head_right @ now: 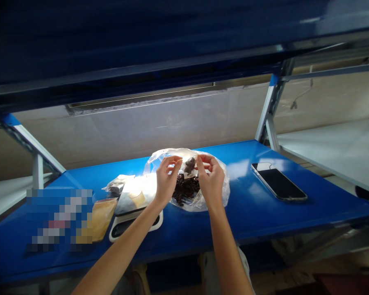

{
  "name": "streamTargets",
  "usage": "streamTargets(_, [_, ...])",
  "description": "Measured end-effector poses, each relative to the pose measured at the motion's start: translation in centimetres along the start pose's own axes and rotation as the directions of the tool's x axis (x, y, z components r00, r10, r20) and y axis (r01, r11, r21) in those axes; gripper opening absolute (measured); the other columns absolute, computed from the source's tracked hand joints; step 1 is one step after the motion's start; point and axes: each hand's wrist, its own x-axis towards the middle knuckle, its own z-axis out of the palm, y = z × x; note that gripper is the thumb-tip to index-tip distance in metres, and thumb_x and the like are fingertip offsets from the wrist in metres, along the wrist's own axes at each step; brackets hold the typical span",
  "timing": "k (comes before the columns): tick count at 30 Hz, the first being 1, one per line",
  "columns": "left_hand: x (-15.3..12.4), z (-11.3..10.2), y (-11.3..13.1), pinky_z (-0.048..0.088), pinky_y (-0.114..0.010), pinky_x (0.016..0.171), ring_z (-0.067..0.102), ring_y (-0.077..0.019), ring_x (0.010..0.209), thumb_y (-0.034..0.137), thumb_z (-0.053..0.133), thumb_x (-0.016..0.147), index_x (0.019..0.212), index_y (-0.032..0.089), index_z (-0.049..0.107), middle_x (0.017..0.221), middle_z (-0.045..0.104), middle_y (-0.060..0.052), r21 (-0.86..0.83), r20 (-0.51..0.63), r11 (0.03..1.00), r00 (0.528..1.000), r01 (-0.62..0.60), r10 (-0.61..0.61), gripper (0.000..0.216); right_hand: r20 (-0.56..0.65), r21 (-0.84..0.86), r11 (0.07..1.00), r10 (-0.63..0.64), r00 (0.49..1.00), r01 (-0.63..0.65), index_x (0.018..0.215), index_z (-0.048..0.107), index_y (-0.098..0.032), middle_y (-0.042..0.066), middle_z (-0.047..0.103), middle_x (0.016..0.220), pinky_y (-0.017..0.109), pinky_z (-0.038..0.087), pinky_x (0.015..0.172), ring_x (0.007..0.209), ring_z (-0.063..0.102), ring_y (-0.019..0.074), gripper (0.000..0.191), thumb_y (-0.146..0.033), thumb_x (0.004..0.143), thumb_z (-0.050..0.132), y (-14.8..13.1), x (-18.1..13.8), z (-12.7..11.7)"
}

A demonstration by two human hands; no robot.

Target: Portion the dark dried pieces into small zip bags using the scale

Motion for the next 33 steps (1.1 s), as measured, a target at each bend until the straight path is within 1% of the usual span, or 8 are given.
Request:
streamTargets(5, [0.2,-0.1,0.1,0.046,-0.02,0.062,0.062,-0.0124,0.076,0.034,0.066,0.08,0.085,0.019,0.066,0.087,0.066,-0.003,-0.041,0.042,0.998,0.998,0.057,-0.055,0.016,-0.017,0.084,0.994,0.067,0.998,-0.065,0.092,0.063,-0.016,0.007,0.07,0.08,0.022,0.046,0.04,0.064,0.069,0.0188,0.036,-0.049,0.076,0.064,-0.1,0.1,-0.1])
streamTargets(10, [0.4,0.1,-0.4,0.048,-0.023,0.068,0.063,-0.0139,0.078,0.034,0.066,0.08,0.099,0.018,0.067,0.085,0.069,-0.004,-0.112,0.064,0.977,0.982,0.183,-0.177,0.025,0.078,0.185,0.974,0.121,0.99,-0.134,0.092,0.062,-0.017,0.006,0.071,0.082,0.021,0.048,0.039,0.067,0.071,0.0197,0.038,-0.05,0.074,0.067,0.1,0.2,-0.1])
streamTargets(16, [0.6,0.0,-0.9,0.047,-0.023,0.064,0.062,-0.0137,0.072,0.034,0.07,0.074,0.077,0.016,0.068,0.08,0.07,-0.003,-0.18,0.072,0.934,0.951,0.309,-0.301,0.018,0.049,0.097,0.988,0.113,0.992,-0.118,0.092,0.067,-0.016,0.009,0.072,0.095,0.021,0.048,0.044,0.079,0.07,0.0211,0.041,-0.052,0.073,0.068,0.7,0.4,-0.4])
streamTargets(18, [0.7,0.0,-1.1,0.047,-0.023,0.066,0.062,-0.0131,0.071,0.032,0.07,0.074,0.075,0.017,0.066,0.077,0.069,-0.002,-0.191,0.038,0.94,0.959,0.283,-0.281,0.016,0.037,0.033,0.996,0.083,0.996,-0.085,0.094,0.068,-0.016,0.01,0.072,0.098,0.023,0.049,0.049,0.082,0.069,0.0218,0.041,-0.052,0.073,0.068,0.8,0.4,-0.5])
streamTargets(23, [0.7,0.2,-1.4,0.05,-0.025,0.069,0.063,-0.0135,0.071,0.029,0.066,0.078,0.077,0.017,0.063,0.074,0.067,-0.002,-0.22,-0.074,0.958,0.977,0.181,-0.202,0.012,0.146,0.016,1.0,-0.012,0.989,0.01,0.086,0.067,-0.017,0.008,0.073,0.089,0.032,0.053,0.067,0.076,0.069,0.0205,0.03,-0.045,0.073,0.07,0.2,0.2,-0.6])
streamTargets(25, [0.5,0.3,-1.4,0.05,-0.025,0.069,0.063,-0.0137,0.071,0.029,0.064,0.08,0.077,0.017,0.062,0.075,0.066,-0.002,-0.192,-0.104,0.97,0.98,0.15,-0.172,0.012,0.143,-0.005,0.999,-0.046,0.989,0.047,0.086,0.067,-0.018,0.007,0.073,0.083,0.032,0.052,0.067,0.077,0.069,0.022,0.027,-0.04,0.072,0.071,-0.4,-0.2,-0.4])
streamTargets(30, [0.2,0.2,-1.0,0.05,-0.025,0.072,0.064,-0.0144,0.076,0.026,0.062,0.083,0.08,0.018,0.061,0.08,0.066,-0.003,-0.131,-0.07,0.989,0.994,0.075,-0.085,0.008,0.119,-0.15,0.985,-0.066,0.991,0.084,0.093,0.069,-0.019,0.008,0.074,0.079,0.03,0.048,0.061,0.077,0.069,0.0236,0.024,-0.034,0.075,0.068,-1.4,-1.0,0.0])
streamTargets(33, [0.4,-0.1,-1.0,0.049,-0.025,0.075,0.063,-0.0142,0.079,0.028,0.061,0.084,0.081,0.019,0.061,0.082,0.065,-0.002,-0.094,-0.144,0.995,0.988,0.046,-0.059,0.01,0.048,-0.133,0.988,-0.076,0.996,0.082,0.098,0.069,-0.019,0.008,0.075,0.082,0.029,0.048,0.06,0.078,0.069,0.023,0.027,-0.035,0.076,0.066,-1.1,-0.9,0.1])
